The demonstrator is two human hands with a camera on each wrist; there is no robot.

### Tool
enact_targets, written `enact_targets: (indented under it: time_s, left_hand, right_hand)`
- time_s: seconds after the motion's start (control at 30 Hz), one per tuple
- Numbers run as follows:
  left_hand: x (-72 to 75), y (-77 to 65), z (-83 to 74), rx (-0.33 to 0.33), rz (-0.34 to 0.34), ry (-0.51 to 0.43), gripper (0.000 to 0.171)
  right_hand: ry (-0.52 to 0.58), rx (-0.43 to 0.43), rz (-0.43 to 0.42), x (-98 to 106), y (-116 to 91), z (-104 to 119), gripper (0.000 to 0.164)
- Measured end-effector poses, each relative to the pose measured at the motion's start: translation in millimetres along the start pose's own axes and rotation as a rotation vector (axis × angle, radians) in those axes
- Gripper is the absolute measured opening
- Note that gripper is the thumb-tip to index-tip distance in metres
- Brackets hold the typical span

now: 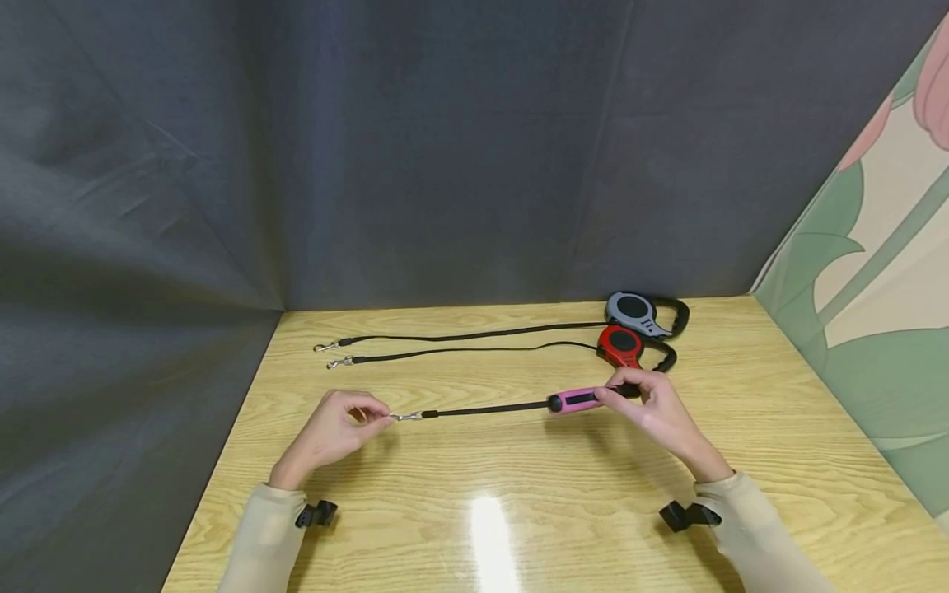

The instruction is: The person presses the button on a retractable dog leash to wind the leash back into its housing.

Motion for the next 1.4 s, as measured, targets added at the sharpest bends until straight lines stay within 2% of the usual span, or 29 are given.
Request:
enact_targets:
  time_s: [0.93, 1.4]
  left_hand:
    - [-8.7, 5.7, -9.1, 0.010, 0.019, 0.021, 0.006]
    - [-13.0, 8.3, -15.1, -0.027, 0.018, 0.036, 0.007]
  right_hand:
    - [0.008, -0.001, 0.023, -5, 4, 4, 0.016]
    - [0.026, 0.016, 0.036, -13, 7, 5, 0.017]
Point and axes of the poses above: each hand's wrist, its own y-axis towards the middle knuckle, its own x-axis out of the back of the hand, z = x × y, the point moved 3 cm from there along y, towards the middle knuckle, and after that the axes turned 10 degrees about z, right-handed, at the moved point
